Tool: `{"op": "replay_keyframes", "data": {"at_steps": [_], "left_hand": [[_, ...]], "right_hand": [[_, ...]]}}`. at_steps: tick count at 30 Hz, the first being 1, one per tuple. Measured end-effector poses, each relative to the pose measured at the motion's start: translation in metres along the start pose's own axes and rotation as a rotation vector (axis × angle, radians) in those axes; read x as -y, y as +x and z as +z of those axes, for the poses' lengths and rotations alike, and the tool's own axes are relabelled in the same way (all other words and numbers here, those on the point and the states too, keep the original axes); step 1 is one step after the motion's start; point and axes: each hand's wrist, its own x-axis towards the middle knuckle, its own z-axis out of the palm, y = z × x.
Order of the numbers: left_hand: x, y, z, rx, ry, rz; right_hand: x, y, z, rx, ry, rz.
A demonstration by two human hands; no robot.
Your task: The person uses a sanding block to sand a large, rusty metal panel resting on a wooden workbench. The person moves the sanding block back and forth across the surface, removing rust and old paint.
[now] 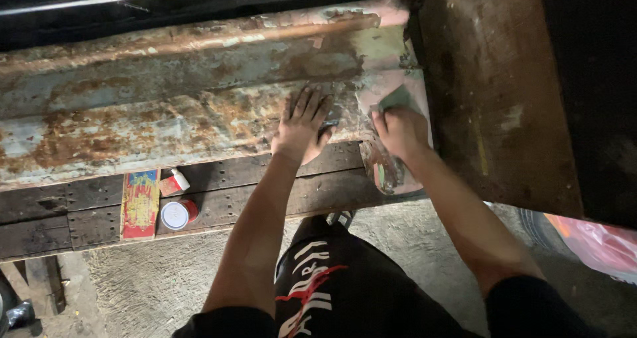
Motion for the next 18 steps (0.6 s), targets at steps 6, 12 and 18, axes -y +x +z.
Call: {"op": "replay_keyframes", "data": {"at_steps": [6, 12, 18], "left_hand": [[0.001, -0.002, 0.000, -0.050, -0.021, 0.011], [-0.001, -0.002, -0.001, -0.060, -0.075, 0.011], [0.001, -0.006, 0.000, -0.038, -0.059, -0.003]], "right_hand": [[0.016, -0.067, -0.018, -0.055, -0.097, -0.098], [0.001, 0.007, 0.002, -0.022, -0.244, 0.016], [0.003, -0.023, -0.001, 0.112, -0.216, 0.048]]}}
